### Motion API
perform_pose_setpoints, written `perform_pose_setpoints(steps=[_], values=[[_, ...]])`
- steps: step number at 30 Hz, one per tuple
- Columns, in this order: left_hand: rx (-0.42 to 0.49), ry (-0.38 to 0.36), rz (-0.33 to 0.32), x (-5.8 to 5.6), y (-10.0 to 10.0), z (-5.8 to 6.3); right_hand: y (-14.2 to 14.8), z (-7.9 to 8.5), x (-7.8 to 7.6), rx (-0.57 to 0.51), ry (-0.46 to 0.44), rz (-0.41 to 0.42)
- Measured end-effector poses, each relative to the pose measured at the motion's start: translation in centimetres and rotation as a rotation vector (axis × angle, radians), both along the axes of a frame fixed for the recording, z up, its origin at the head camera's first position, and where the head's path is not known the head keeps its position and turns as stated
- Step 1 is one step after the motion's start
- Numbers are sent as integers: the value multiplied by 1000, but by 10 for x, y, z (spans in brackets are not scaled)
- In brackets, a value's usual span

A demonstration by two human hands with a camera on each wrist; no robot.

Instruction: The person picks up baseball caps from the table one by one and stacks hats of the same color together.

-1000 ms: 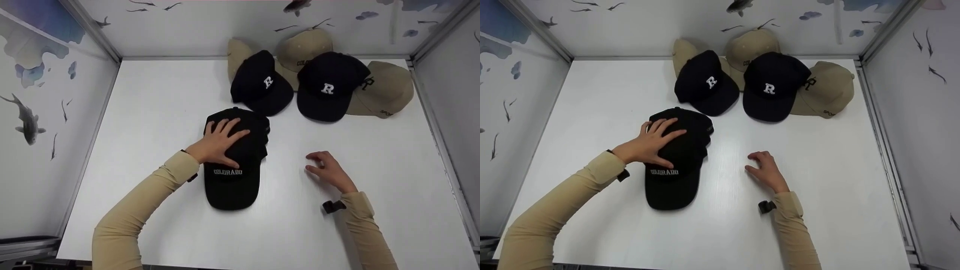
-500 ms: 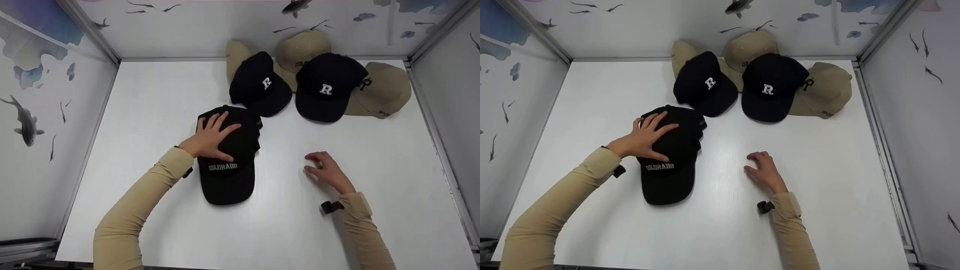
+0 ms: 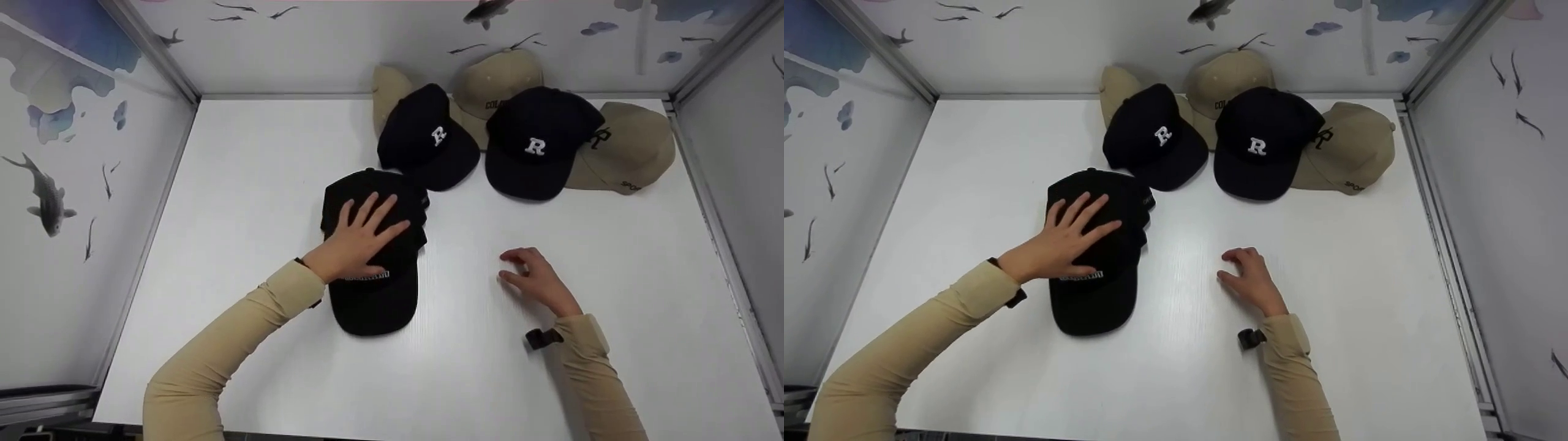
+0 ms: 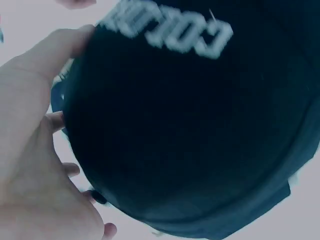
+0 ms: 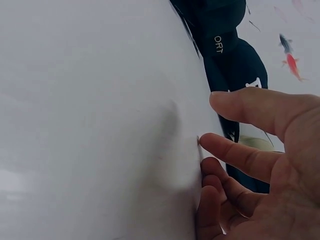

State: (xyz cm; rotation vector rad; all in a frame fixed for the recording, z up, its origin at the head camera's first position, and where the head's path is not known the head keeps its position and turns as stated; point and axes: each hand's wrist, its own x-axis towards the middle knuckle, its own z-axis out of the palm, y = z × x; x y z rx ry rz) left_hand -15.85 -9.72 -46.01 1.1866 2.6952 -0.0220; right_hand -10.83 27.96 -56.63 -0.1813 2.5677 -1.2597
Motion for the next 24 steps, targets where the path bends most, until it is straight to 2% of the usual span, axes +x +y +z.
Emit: perform_pose_setpoints(steps=[5,10,13,15,17,20,24], values=[[-32,90,-62,19,4,2,0,0,0,-2,0,0],[-76,243,-118,44,10,-2,1,1,0,-2,-11,0],[-97,322,-178,62,15,-11,1,2,0,-6,-16,-4],[-123,340,-220,73,17,-19,1,2,0,-6,-19,-5],[-152,328,-254,81,19,-28,0,2,0,-7,-24,-8],[-212,330,-277,88,19,-41,-1,1,0,2,-28,-10],[-296,388,-270,92,17,-52,-1,1,-1,14,-27,-9]])
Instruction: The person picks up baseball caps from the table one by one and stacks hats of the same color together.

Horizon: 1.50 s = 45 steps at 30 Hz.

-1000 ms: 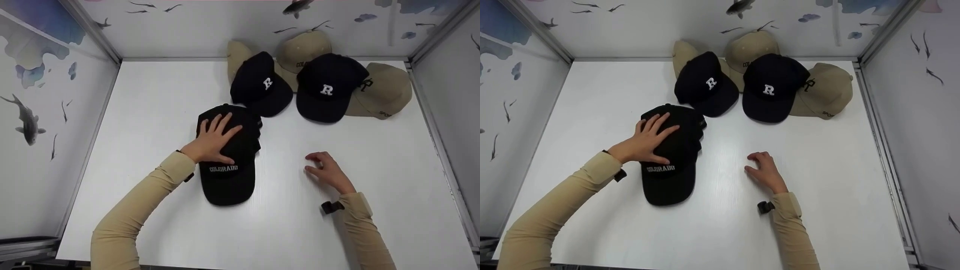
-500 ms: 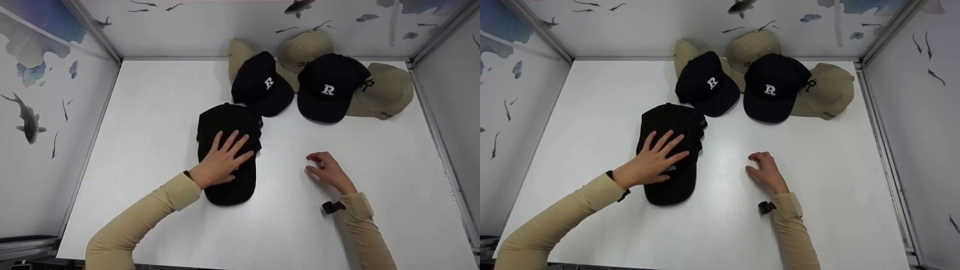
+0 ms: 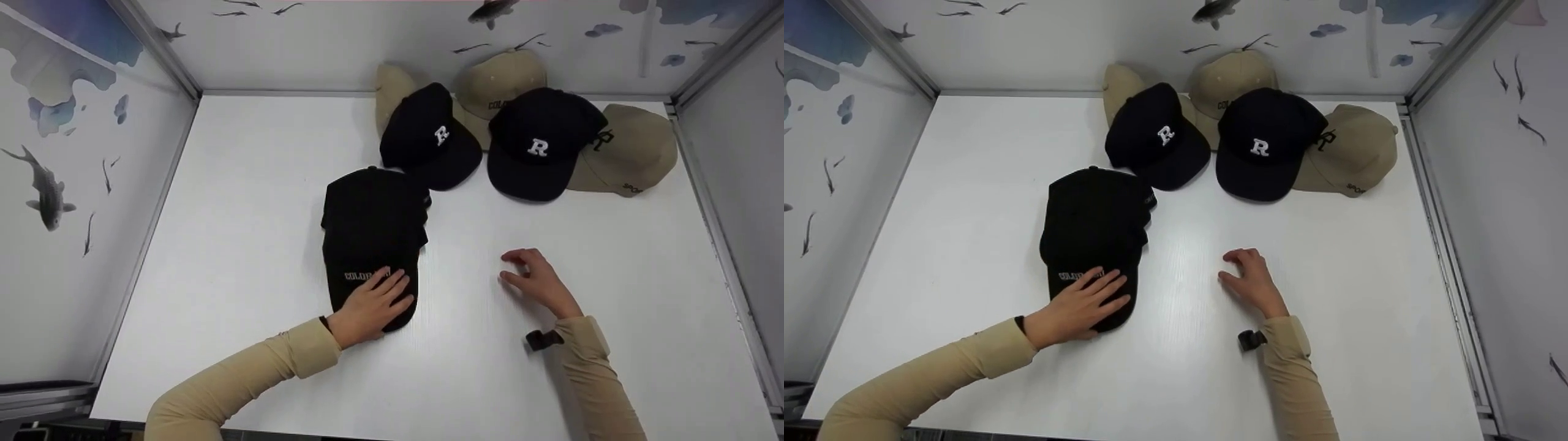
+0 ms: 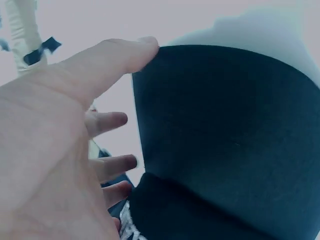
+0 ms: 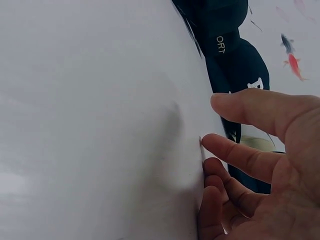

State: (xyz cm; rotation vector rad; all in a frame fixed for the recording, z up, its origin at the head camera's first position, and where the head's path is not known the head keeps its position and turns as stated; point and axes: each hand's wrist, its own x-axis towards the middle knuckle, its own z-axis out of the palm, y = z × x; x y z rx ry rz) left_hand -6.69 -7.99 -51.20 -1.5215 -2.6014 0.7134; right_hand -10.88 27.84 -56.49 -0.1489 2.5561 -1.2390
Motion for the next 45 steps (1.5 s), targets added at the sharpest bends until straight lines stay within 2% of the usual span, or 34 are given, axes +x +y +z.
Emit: perform_pose_setpoints(steps=[2,7,14,19,24,30,32,34,40,45], values=[[-16,24,3,0,-1,-2,0,0,0,4,6,3],[-43,13,22,-4,-1,-3,0,0,0,3,9,1],[-21,23,79,-21,-7,-8,-1,1,1,10,8,0],[4,-24,130,-32,-10,-8,0,0,2,-17,0,-4],[-1,-71,150,-34,-10,-6,0,0,1,-27,3,4],[3,-70,147,-34,-10,-5,8,5,-4,-38,-40,42],[-1,-64,149,-34,-10,-5,13,10,-10,-49,-35,58],[-4,-51,148,-34,-9,-4,19,16,-17,-38,6,76],[1,-7,136,-31,-10,-7,41,39,-47,60,222,69],[9,17,144,-31,-8,-8,58,66,-79,125,343,42]])
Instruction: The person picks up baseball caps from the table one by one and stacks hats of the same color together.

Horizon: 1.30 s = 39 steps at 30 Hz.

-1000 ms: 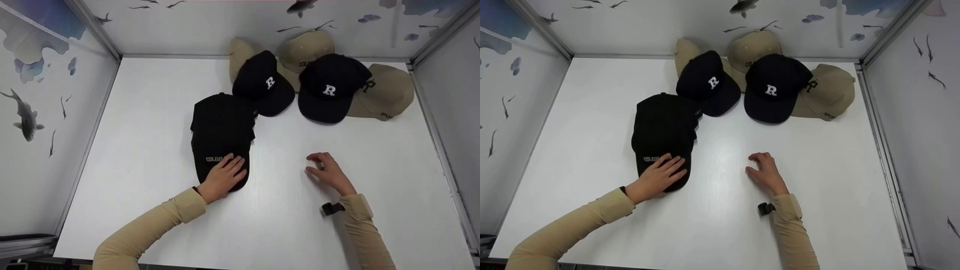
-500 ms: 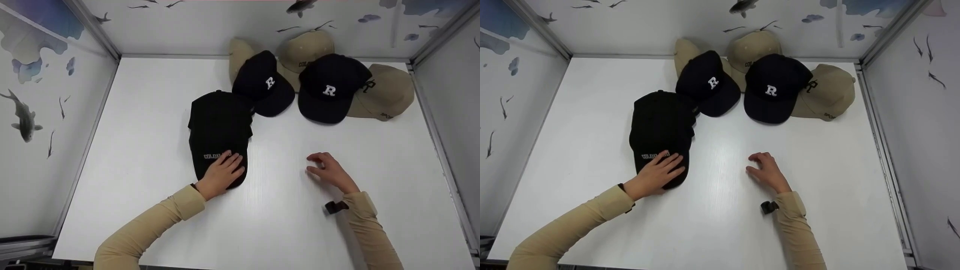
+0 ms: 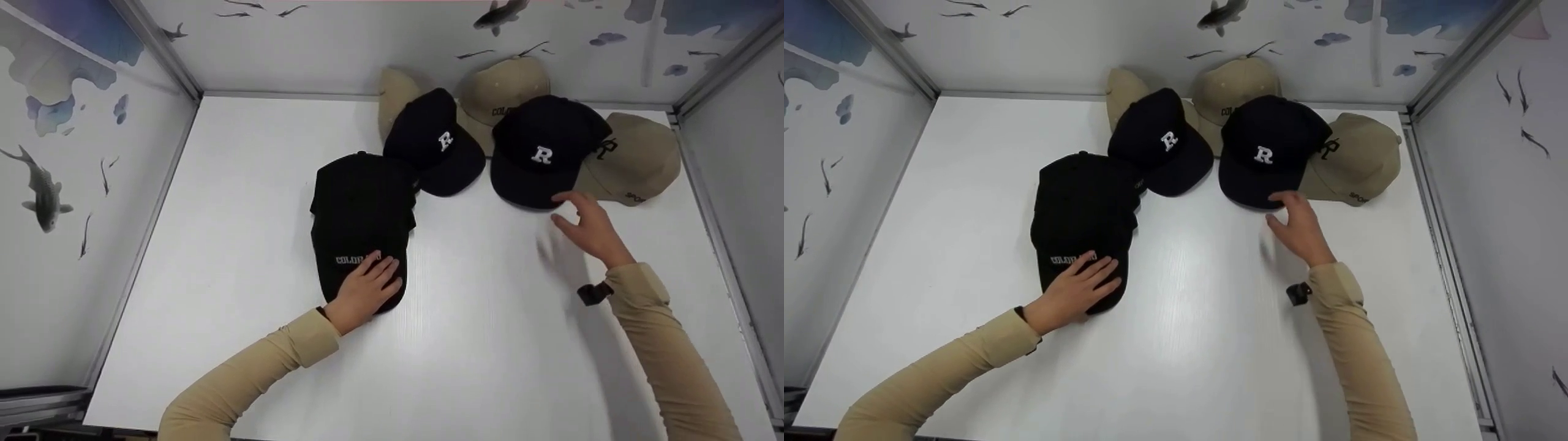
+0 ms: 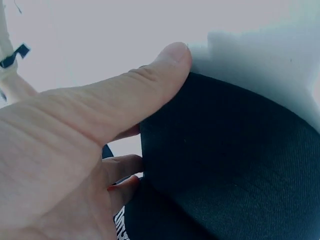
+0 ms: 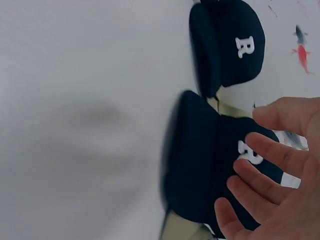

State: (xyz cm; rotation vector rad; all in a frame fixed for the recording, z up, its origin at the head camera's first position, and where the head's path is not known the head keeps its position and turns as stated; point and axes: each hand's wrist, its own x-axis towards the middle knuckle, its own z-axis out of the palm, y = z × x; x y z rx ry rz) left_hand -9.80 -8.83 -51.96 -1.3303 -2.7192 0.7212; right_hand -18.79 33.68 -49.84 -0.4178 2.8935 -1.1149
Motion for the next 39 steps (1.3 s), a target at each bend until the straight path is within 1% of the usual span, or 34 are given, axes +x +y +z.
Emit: perform_pose_setpoints(steps=[4,7,10,14,19,21,24,27,29,31,36,39], values=[[-26,0,19,1,3,-1,10,18,-23,19,14,-48],[-44,8,25,1,6,-1,16,27,-40,17,12,-88],[-48,15,25,1,8,0,21,31,-55,18,14,-115],[-51,5,23,0,9,2,27,36,-75,45,-4,-141],[-55,-7,10,-2,11,2,36,44,-96,90,-58,-193],[-59,-6,4,-3,12,1,40,46,-100,119,-93,-199],[-57,-9,0,-4,13,1,42,47,-102,165,-140,-192],[-66,-13,9,-3,12,1,39,44,-100,177,-146,-211],[-60,-10,13,-3,10,0,37,40,-99,170,-142,-229],[-53,-1,13,-2,8,1,35,36,-98,166,-142,-227],[-28,21,10,0,4,0,31,24,-99,142,-193,-156],[-15,20,12,1,3,0,31,21,-99,90,-217,-152]])
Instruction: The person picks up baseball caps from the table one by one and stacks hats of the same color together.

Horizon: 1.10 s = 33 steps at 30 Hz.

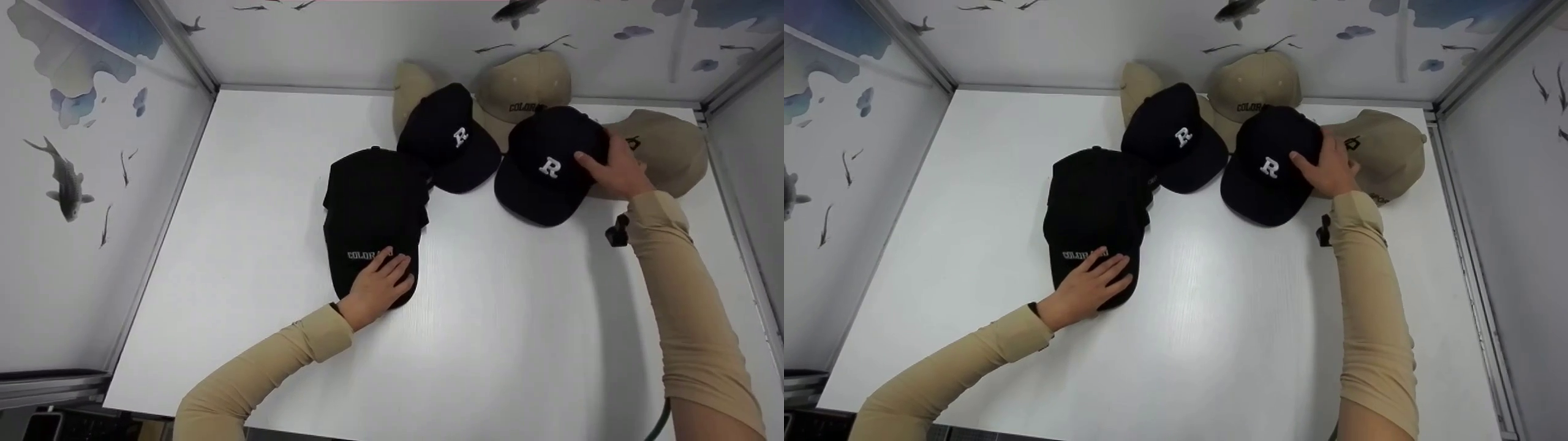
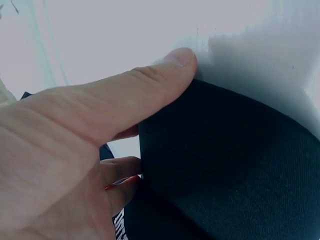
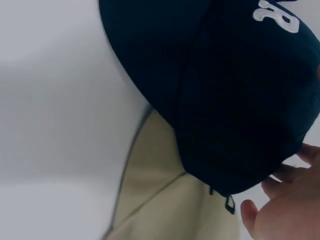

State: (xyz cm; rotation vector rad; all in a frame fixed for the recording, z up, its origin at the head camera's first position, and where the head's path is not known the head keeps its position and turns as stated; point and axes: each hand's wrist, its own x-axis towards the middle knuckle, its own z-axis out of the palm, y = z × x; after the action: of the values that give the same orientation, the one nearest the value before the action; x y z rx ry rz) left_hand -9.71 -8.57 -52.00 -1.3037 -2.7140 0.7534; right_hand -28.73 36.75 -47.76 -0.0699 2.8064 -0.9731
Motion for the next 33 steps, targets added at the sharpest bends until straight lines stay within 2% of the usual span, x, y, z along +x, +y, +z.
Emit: perform_pose_setpoints(steps=[8,12,16,19,22,29,33], values=[[5,-20,13,1,0,0,-7,11,1,-136,67,-159],[31,-3,11,2,0,-2,-14,16,3,-179,116,-174],[46,17,4,1,1,-3,-18,23,7,-262,145,-113],[39,17,5,1,1,-3,-20,31,10,-374,108,-39],[38,13,7,1,1,-4,-25,40,16,-443,31,21],[78,31,4,1,1,-4,-40,64,31,-457,-63,98],[55,16,13,2,2,-3,-47,76,39,-439,-95,172]])
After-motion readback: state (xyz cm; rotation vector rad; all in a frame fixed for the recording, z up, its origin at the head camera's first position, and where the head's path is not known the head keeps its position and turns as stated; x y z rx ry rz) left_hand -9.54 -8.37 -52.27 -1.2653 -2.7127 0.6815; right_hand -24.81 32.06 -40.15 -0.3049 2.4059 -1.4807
